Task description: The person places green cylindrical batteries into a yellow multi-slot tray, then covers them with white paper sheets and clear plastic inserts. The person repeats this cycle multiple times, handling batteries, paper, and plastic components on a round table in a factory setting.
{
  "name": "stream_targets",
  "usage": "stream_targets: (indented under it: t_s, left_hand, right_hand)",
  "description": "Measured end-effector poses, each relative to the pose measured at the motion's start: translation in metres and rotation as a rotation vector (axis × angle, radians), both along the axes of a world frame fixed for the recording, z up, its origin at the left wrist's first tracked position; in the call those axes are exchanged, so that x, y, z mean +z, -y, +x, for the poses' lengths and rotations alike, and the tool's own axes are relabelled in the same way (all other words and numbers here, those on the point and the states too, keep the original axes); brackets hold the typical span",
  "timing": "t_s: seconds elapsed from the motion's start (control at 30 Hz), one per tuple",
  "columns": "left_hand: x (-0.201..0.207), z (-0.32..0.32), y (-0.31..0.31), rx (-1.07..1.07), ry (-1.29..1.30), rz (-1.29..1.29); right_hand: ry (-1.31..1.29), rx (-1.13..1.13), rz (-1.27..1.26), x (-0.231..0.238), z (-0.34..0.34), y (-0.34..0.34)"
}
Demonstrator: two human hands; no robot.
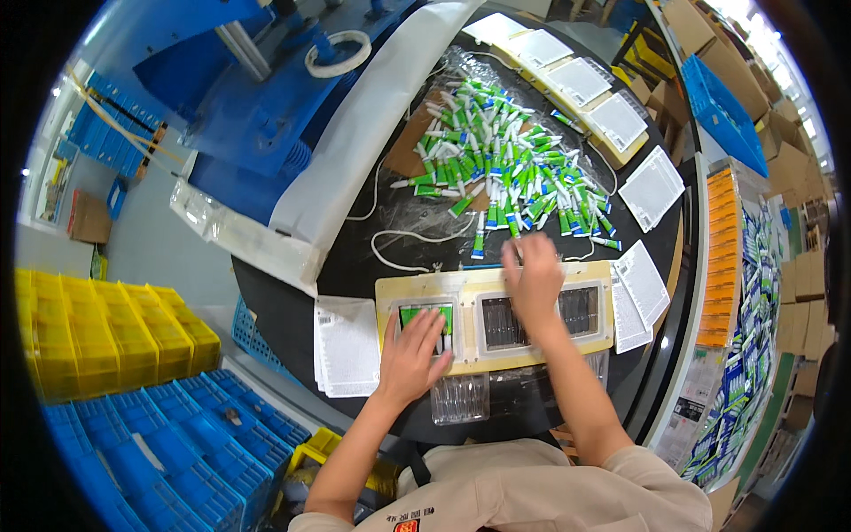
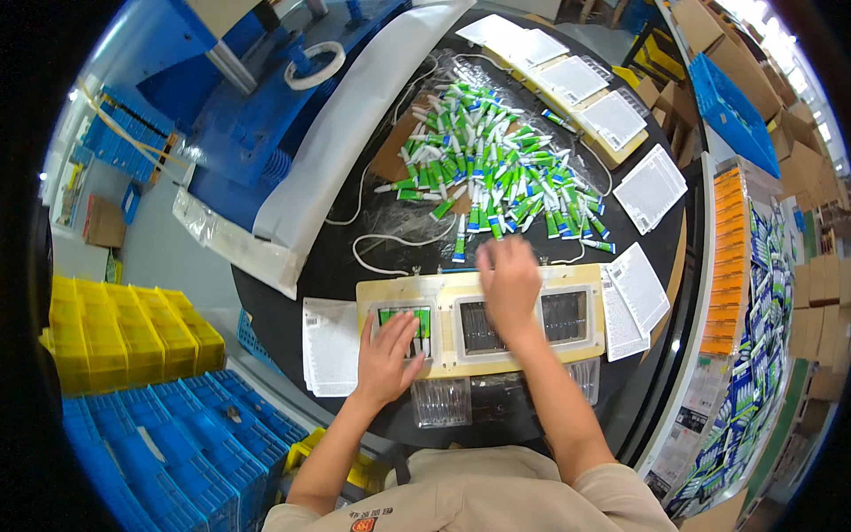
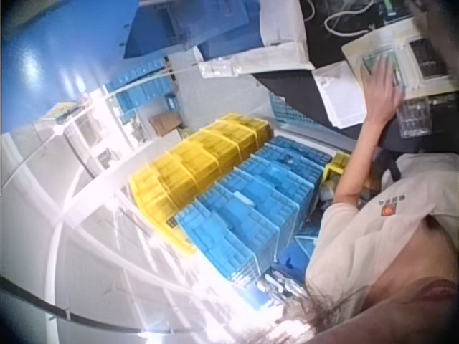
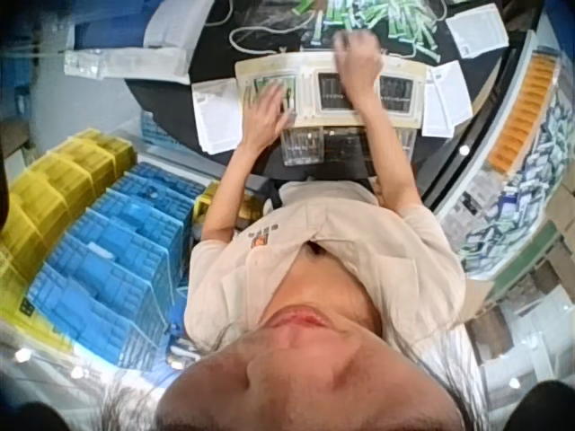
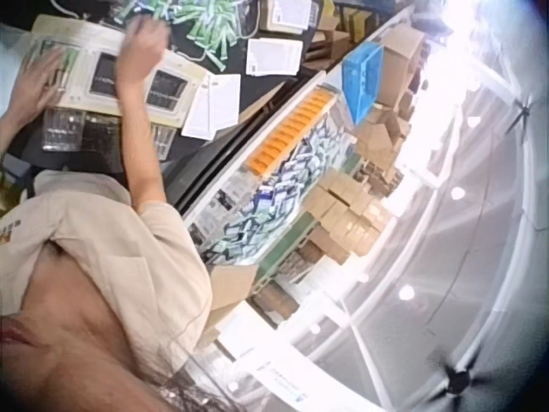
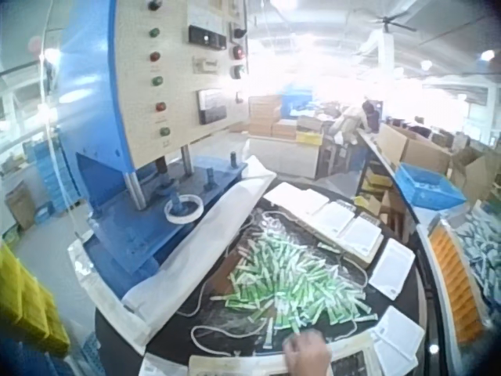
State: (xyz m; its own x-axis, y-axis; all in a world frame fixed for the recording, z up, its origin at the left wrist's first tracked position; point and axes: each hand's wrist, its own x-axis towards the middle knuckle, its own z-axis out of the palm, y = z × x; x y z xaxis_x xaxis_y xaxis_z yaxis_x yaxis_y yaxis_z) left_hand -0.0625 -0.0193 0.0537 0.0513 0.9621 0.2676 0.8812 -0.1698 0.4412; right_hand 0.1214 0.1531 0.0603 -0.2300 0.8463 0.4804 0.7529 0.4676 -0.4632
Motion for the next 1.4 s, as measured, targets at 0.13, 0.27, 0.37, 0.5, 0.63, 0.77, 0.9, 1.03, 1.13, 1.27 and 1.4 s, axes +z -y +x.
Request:
stream_targets:
  t_s: [0.13,0.27,0.37,0.5,0.63,0.77,0.9,1.03,1.13,1.27,1.4]
  left_hand:
    - [-0.008,0.016,-0.111,0.184,0.157,0.144]
    - [-0.030,0.035,-0.197,0.232,0.025,-0.144]
    - [-0.029,0.036,-0.203,0.254,0.055,-0.201]
    - [-0.002,0.029,-0.150,0.244,0.590,0.023]
    - [0.013,0.062,-0.065,0.282,0.739,0.108]
    - [-0.003,0.091,-0.027,0.097,0.242,0.407]
    - [-0.020,0.097,-0.024,0.177,0.019,0.474]
    - [-0.026,0.099,-0.017,0.209,-0.038,0.413]
    - [-0.030,0.103,-0.013,0.161,0.060,0.399]
    - [-0.037,0.107,-0.012,0.152,0.100,0.367]
    - [-0.038,0.106,-0.012,0.194,0.143,0.309]
  right_hand:
    - [0.418,-0.145,-0.270,-0.030,0.016,-0.060]
    - [0.263,-0.088,-0.387,-0.033,0.030,-0.058]
    - [0.092,-0.006,-0.252,-0.004,0.054,-0.036]
    - [-0.039,0.137,-0.197,0.022,0.084,0.032]
    - [-0.140,0.294,-0.109,0.011,0.090,0.074]
    - [0.026,0.533,0.051,-0.008,0.081,0.080]
    - [0.096,0.600,0.060,-0.018,0.072,0.077]
    - [0.030,0.563,0.036,-0.024,0.068,0.084]
    - [0.009,0.510,-0.002,-0.027,0.069,0.091]
    - [0.002,0.503,-0.024,-0.028,0.066,0.099]
    - [-0.070,0.540,-0.121,-0.026,0.062,0.099]
